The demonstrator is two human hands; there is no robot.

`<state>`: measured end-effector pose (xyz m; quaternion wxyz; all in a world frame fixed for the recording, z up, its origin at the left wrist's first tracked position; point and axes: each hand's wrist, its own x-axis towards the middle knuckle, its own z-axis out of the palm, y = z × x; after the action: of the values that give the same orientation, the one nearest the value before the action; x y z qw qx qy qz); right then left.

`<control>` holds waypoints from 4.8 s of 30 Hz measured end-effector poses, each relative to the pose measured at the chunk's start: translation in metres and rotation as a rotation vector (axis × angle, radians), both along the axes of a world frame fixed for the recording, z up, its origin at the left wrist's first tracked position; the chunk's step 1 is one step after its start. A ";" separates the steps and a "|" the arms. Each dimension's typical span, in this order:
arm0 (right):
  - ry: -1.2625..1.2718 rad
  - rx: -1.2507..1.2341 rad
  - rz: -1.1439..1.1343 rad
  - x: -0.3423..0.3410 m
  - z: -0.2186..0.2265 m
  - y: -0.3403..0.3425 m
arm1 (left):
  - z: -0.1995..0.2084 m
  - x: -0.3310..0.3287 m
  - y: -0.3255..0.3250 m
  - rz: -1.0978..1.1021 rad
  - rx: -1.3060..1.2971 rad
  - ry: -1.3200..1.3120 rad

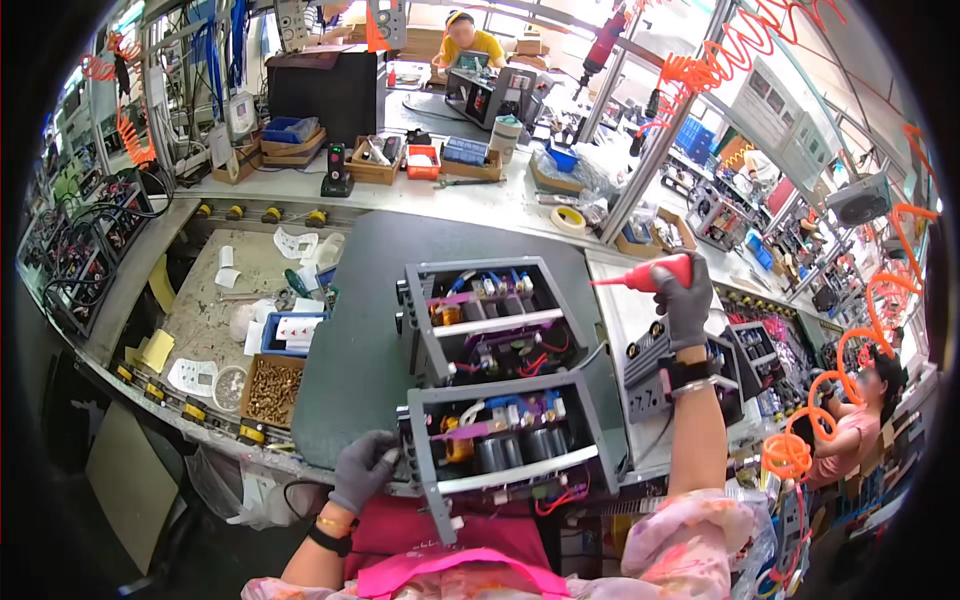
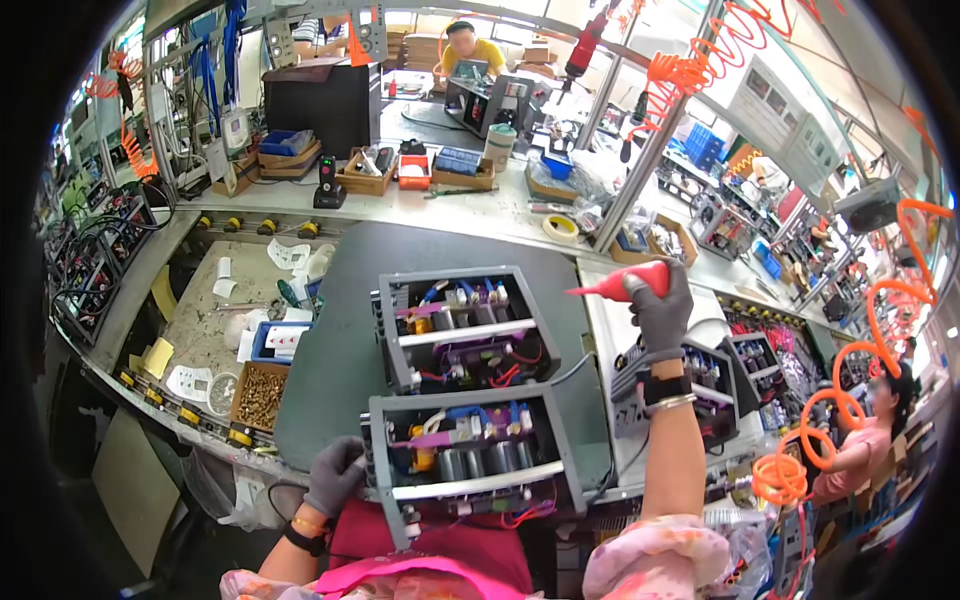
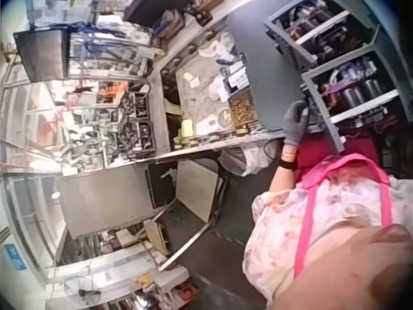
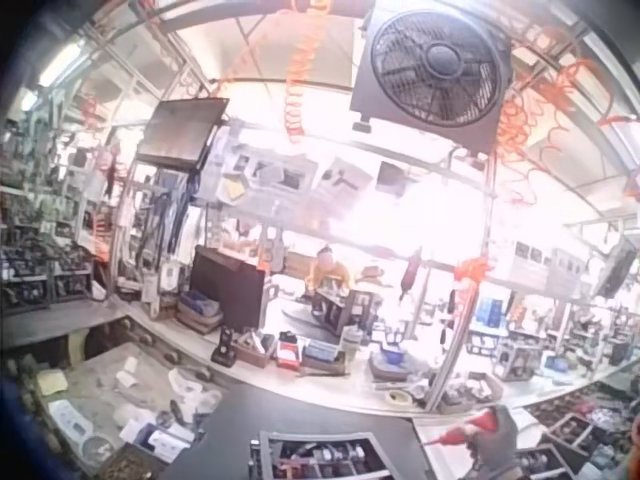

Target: The person is assembling electronic components into a metal chassis using an air duster and pneumatic screwdriver.

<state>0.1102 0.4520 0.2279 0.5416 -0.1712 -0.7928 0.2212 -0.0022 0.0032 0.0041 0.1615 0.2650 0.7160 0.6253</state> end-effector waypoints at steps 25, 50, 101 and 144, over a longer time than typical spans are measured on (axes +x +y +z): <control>-0.095 0.045 0.691 -0.171 -0.036 -0.109 | -0.010 -0.001 0.009 0.225 -0.223 0.199; 0.199 -0.380 0.450 -0.047 -0.020 -0.053 | -0.013 -0.011 0.000 0.209 -0.205 0.030; -0.224 0.015 0.631 -0.061 -0.021 -0.104 | 0.050 -0.131 0.102 -0.245 -0.124 -0.334; -0.229 0.087 0.678 -0.115 0.000 -0.157 | 0.028 -0.133 0.103 -0.185 0.041 -0.560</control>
<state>-0.0050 0.2953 0.2275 0.3520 0.1008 -0.8687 0.3336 -0.1347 0.1061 0.0323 0.4037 0.1493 0.6038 0.6710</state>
